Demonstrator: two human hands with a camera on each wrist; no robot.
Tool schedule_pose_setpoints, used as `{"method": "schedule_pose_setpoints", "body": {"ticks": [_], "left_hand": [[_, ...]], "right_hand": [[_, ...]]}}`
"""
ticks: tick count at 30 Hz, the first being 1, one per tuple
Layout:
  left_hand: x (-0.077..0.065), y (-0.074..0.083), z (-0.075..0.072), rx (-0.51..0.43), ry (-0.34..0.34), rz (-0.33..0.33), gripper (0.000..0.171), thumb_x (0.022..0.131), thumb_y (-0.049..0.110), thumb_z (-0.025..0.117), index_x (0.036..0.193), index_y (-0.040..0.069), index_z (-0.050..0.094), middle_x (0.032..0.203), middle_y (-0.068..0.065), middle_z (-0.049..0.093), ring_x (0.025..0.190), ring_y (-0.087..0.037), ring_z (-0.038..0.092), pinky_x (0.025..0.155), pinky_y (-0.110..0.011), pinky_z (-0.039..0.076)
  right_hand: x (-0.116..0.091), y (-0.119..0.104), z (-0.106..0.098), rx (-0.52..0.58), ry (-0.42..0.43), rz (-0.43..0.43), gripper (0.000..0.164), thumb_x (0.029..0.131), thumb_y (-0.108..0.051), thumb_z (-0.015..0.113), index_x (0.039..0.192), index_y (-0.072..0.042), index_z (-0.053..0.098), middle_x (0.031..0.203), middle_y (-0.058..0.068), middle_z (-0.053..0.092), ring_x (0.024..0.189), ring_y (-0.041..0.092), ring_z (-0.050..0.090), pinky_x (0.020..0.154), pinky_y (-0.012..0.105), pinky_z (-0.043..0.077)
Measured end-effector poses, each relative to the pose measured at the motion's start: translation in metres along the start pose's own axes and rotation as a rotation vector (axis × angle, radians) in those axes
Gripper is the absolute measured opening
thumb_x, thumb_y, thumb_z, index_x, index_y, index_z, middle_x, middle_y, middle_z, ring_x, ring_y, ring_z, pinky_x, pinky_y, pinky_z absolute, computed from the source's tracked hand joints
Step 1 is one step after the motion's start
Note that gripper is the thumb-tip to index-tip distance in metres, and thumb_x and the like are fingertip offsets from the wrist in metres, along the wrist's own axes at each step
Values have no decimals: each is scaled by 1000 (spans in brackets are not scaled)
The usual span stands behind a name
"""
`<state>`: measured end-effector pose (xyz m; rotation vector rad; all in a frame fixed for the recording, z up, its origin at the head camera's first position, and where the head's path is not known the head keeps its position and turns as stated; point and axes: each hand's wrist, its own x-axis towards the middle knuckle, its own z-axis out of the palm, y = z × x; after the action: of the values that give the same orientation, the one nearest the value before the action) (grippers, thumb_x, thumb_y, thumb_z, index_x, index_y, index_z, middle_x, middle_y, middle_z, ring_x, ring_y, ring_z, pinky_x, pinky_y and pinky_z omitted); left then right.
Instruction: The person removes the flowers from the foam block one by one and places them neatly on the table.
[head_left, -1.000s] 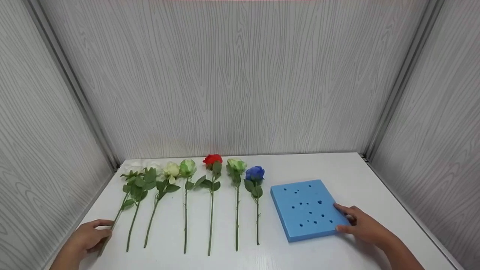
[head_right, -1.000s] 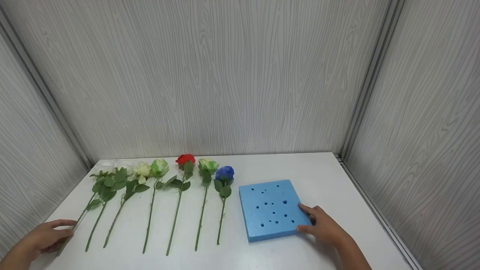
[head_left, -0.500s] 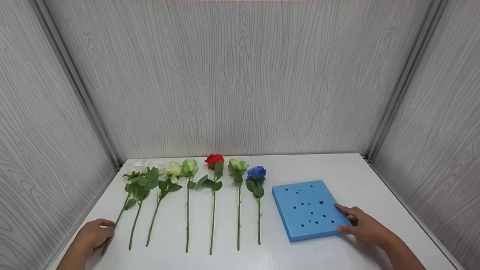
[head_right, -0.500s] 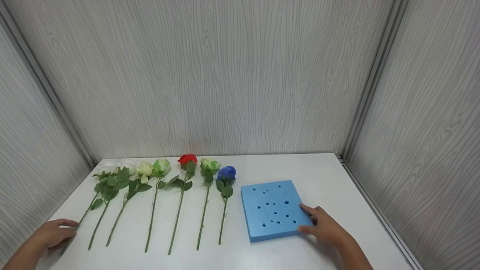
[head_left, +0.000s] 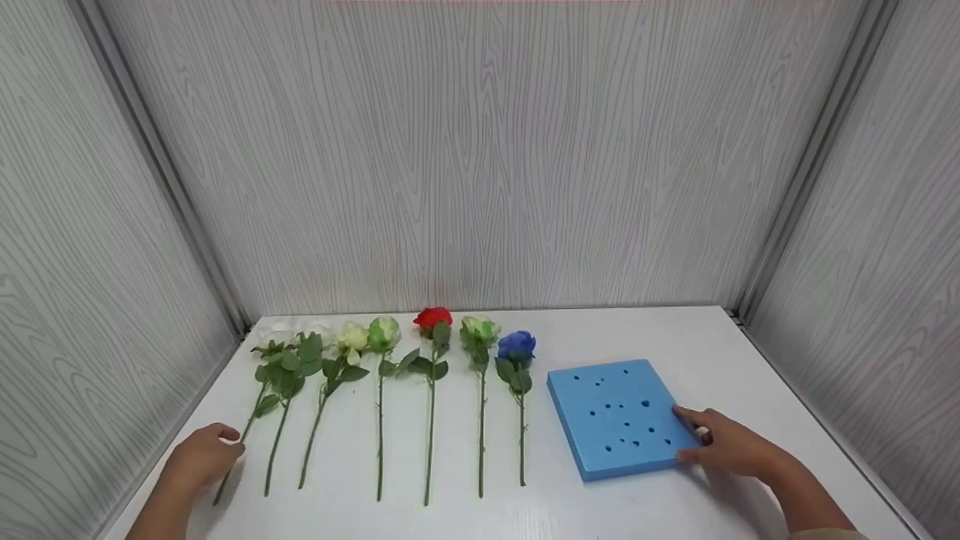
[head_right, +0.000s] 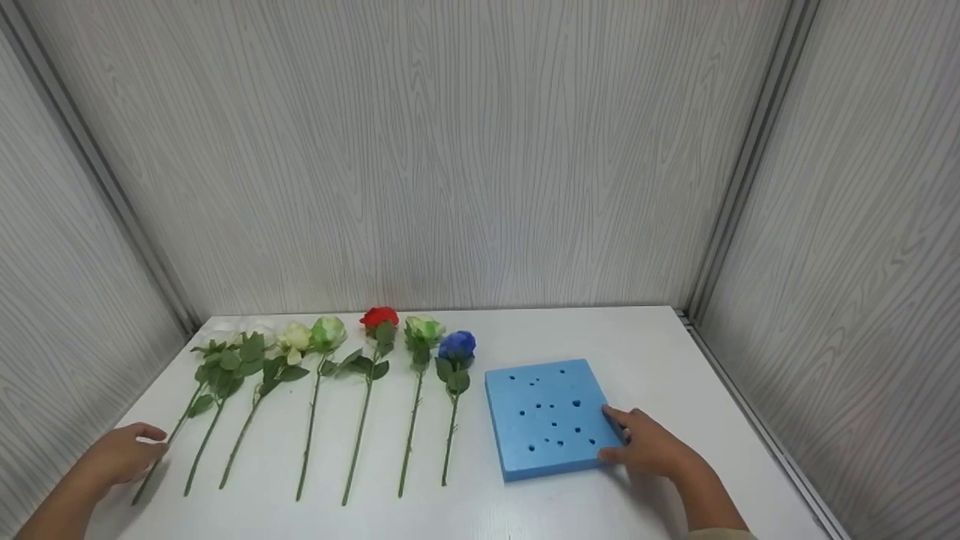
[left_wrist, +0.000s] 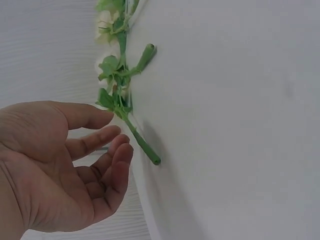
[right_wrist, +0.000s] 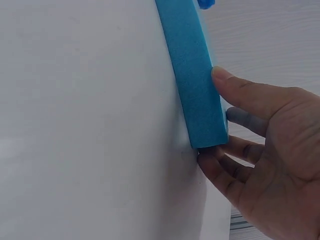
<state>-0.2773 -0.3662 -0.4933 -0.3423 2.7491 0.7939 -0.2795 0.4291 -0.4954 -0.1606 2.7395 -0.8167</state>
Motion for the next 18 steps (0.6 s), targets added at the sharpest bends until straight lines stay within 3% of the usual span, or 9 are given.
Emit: {"method": "schedule_pose_setpoints", "body": {"ticks": [9, 18], "left_hand": [[-4, 53, 4, 53, 59, 124, 54, 109, 27, 53, 146, -12, 53, 142, -40, 60, 126, -59, 61, 97, -66, 55], [-7, 112, 22, 83, 136, 250, 47, 109, 26, 58, 143, -6, 59, 138, -35, 66, 118, -50, 68, 91, -61, 58]], "right_hand": [[-2, -12, -14, -76, -68, 1, 90, 98, -45, 79, 166, 0, 39, 159, 37, 47, 144, 56, 51, 116, 70, 47], [2, -33, -30, -225, -100, 34, 81, 103, -43, 72, 161, 4, 43, 155, 38, 53, 148, 62, 44, 117, 76, 41]]}}
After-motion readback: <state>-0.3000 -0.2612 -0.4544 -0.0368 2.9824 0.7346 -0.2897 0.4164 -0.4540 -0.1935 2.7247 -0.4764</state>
